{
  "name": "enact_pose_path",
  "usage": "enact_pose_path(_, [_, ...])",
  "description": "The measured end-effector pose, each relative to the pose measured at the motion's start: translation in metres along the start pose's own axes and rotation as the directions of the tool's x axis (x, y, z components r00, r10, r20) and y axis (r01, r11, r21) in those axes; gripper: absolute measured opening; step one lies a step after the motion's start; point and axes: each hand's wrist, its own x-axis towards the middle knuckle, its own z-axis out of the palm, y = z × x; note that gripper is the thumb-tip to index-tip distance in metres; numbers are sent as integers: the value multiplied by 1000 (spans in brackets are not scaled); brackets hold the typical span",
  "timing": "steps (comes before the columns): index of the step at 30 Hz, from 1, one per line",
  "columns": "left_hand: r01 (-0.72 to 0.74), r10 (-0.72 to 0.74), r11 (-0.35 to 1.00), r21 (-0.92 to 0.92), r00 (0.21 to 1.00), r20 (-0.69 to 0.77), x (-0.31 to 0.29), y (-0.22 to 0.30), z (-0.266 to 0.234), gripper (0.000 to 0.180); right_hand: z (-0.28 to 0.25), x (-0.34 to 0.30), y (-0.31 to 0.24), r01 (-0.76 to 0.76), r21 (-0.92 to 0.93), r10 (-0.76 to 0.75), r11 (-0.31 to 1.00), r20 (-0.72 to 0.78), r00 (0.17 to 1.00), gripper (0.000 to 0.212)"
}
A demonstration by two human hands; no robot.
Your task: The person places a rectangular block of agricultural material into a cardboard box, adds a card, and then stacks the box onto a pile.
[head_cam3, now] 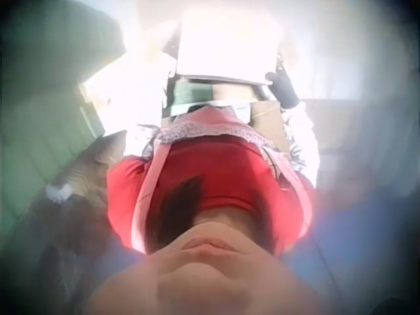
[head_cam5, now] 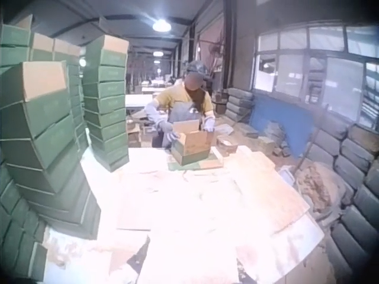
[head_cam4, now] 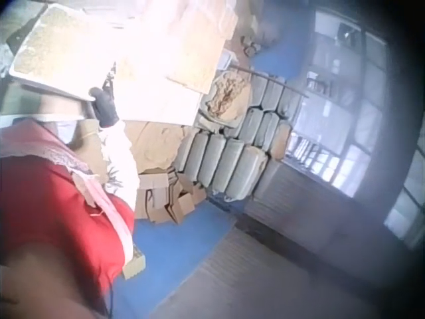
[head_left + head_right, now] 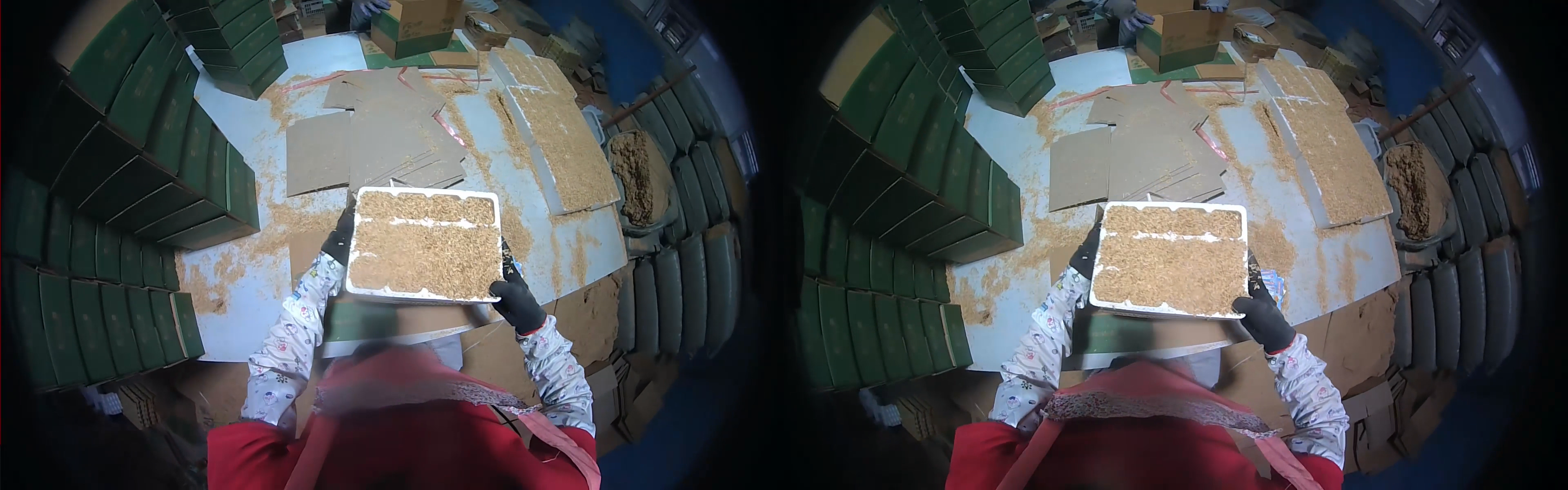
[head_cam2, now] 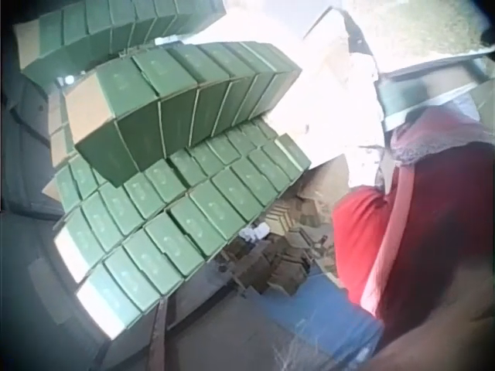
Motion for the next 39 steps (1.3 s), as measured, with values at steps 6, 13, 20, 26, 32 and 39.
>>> enact_pose_path(6, [-61, 61, 993, 102, 998, 5, 17, 11, 10, 48, -69, 41, 54, 187, -933, 12, 308, 201, 980, 31])
enact_pose_path(13, [118, 153, -263, 958, 985, -80, 107, 45, -54, 84, -45, 67, 75, -17, -999, -90, -51, -13, 996, 79])
enact_pose_path(20, [704, -100, 35, 710, 709, -698, 220, 10, -57, 94, 15, 56, 10, -177, -983, -86, -39, -174, 981, 26])
enact_pose_path(26, [763, 63, -276, 584, 621, -781, 245, -28, -111, 83, -106, 68, 21, -312, -909, -536, 276, -415, 735, 27])
enact_pose_path(32, [657, -60, -327, 680, 703, -708, 262, -36, -84, 75, -150, 62, 73, -722, -692, -29, -7, -721, 692, 47])
enact_pose_path(39, [598, -83, -349, 722, 748, -659, 243, -15, -90, 66, -159, 60, 138, -742, -666, -230, 78, -736, 637, 41])
